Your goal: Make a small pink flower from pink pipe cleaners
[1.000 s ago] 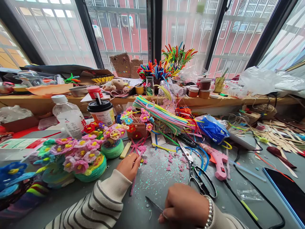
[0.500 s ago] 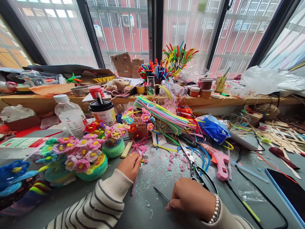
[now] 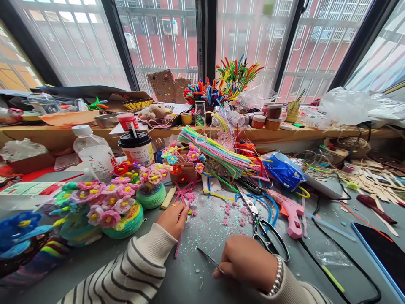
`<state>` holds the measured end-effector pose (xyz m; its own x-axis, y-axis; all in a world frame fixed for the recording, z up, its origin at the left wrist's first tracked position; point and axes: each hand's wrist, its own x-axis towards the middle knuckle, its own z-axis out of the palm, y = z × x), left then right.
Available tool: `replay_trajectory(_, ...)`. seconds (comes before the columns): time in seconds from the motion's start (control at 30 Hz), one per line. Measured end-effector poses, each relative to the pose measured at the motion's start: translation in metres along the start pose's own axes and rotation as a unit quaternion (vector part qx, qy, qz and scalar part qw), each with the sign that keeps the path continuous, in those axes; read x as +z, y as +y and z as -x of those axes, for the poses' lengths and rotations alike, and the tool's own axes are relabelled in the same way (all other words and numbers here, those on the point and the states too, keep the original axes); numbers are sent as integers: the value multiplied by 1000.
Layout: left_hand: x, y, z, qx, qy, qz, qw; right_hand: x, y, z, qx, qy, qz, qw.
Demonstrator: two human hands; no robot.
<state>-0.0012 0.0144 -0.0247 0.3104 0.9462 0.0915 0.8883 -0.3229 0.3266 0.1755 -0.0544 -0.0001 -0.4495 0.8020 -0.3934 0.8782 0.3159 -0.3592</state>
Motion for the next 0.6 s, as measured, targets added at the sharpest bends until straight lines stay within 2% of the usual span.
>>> replay_trajectory(0.2,1,-1,0,-5,7,11,1000,0,-1,0,25,1,23,999)
replay_trajectory(0.4,2,-1,0,-9,14,19,1000,-2,5,-4,157,70,71,982)
replay_trajectory(0.47,2,-1,0,-12,13,14,1000,-3,6,-5,132,58,59,988)
replay_trajectory(0.6,2,-1,0,-13,2,12,1000,4,0,-5,-40,-9,14,999)
